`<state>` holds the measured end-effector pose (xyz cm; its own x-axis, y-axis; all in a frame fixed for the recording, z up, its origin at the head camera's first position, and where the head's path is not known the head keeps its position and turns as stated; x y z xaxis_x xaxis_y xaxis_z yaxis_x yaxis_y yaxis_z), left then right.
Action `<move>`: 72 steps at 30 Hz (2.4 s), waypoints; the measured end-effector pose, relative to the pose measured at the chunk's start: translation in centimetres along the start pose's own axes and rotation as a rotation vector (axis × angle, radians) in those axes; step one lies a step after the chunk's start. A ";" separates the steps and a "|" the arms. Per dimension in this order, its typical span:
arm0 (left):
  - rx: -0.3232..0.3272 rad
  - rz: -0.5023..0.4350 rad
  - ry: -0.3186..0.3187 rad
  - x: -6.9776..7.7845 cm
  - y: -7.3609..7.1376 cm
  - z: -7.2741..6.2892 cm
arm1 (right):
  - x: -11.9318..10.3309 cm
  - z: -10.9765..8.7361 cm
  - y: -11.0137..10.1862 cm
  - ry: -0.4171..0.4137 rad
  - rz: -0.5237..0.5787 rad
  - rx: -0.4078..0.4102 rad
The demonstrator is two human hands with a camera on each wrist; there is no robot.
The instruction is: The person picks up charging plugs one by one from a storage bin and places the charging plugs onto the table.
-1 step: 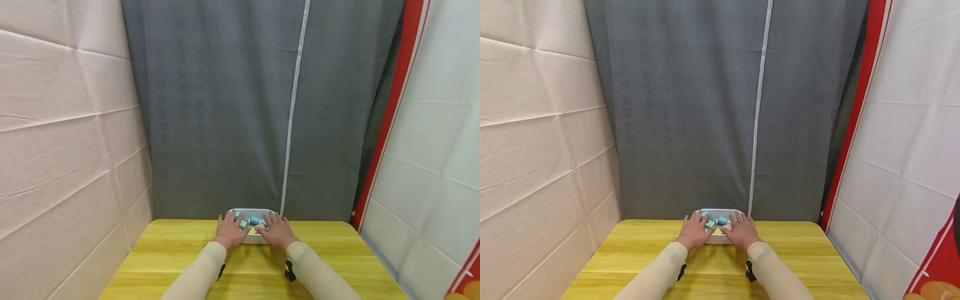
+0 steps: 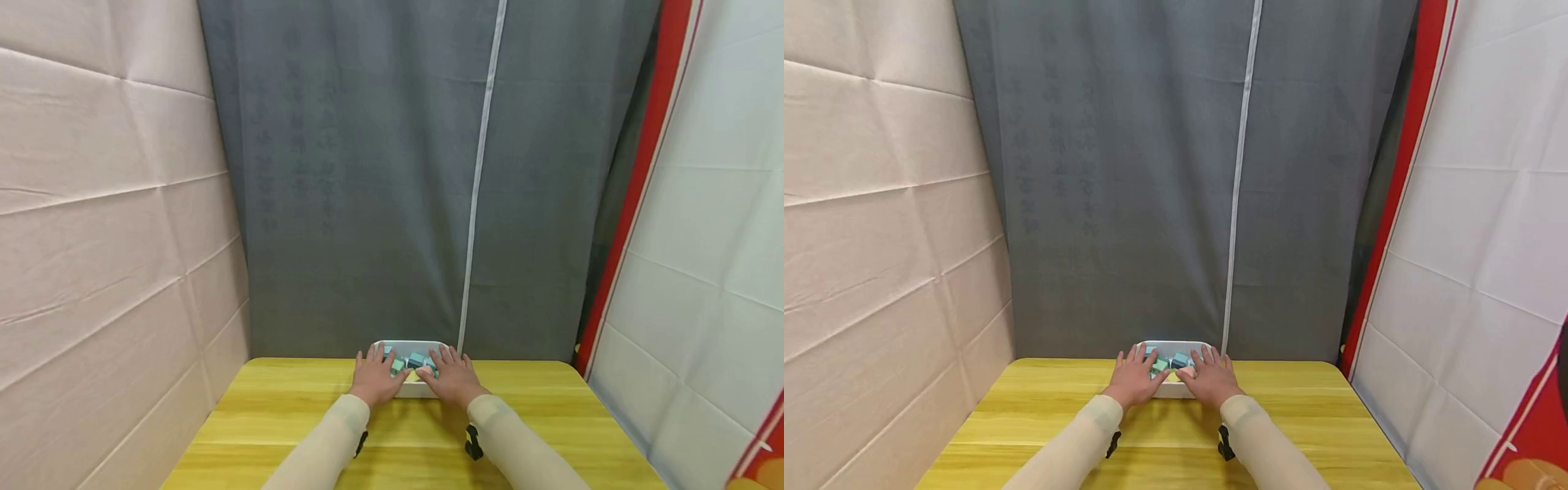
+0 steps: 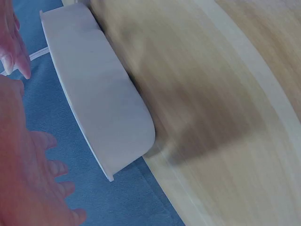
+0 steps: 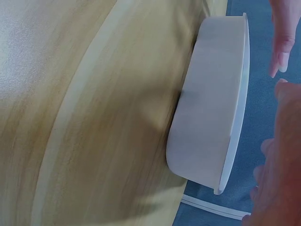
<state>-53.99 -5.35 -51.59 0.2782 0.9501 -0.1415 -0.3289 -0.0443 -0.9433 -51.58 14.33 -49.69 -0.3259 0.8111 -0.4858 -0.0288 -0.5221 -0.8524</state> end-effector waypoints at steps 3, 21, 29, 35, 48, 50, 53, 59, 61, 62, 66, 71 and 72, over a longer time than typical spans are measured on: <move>-0.013 -0.010 -0.004 0.0 0.2 -0.1 | 0.2 -0.1 0.1 -0.005 0.017 0.019; 0.050 -0.645 -0.499 -5.4 2.3 -1.7 | 5.7 1.1 0.4 0.226 0.337 0.233; 0.060 -0.847 -0.467 -6.2 5.8 -0.6 | 5.8 2.5 0.3 0.259 0.386 0.247; 0.024 -1.043 -0.493 -6.5 6.8 -0.4 | 6.6 2.9 0.3 0.287 0.465 0.261; -0.074 -1.197 -0.557 -5.3 5.1 -1.4 | 8.4 2.8 1.0 0.349 0.574 0.218; -0.076 -1.219 -0.559 -5.4 5.3 -1.4 | 8.4 2.7 1.1 0.356 0.588 0.211; -0.089 -1.228 -0.572 -5.5 5.6 -1.5 | 8.4 2.7 1.2 0.352 0.599 0.198; -0.111 -1.225 -0.582 -5.5 5.4 -1.6 | 8.7 2.6 1.0 0.310 0.603 0.191; -0.110 -1.235 -0.579 -5.5 5.2 -1.7 | 8.9 2.5 1.1 0.319 0.625 0.184; -0.110 -1.238 -0.582 -5.5 5.2 -1.7 | 9.0 2.4 1.1 0.328 0.639 0.179; -0.111 -1.250 -0.592 -5.6 5.1 -1.7 | 9.0 2.0 1.3 0.345 0.676 0.175; -0.119 -1.228 -0.605 -5.6 4.8 -1.4 | 8.9 1.0 1.3 0.380 0.746 0.171; -0.123 -1.224 -0.612 -5.7 4.7 -1.4 | 8.8 0.7 1.3 0.391 0.771 0.166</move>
<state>-55.90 -11.38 -55.67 -0.1196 0.3835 0.9158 -0.0738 0.9164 -0.3934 -55.16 20.58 -54.98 0.0346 0.2331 -0.9718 -0.0805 -0.9686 -0.2352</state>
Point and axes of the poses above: each hand's wrist, its own z-axis towards the middle knuckle, its own y-axis out of the palm, x = y × z, the point moved 7 cm from there along z, towards the middle knuckle, and after that the axes turned 15 degrees about z, right-handed, at the moved point
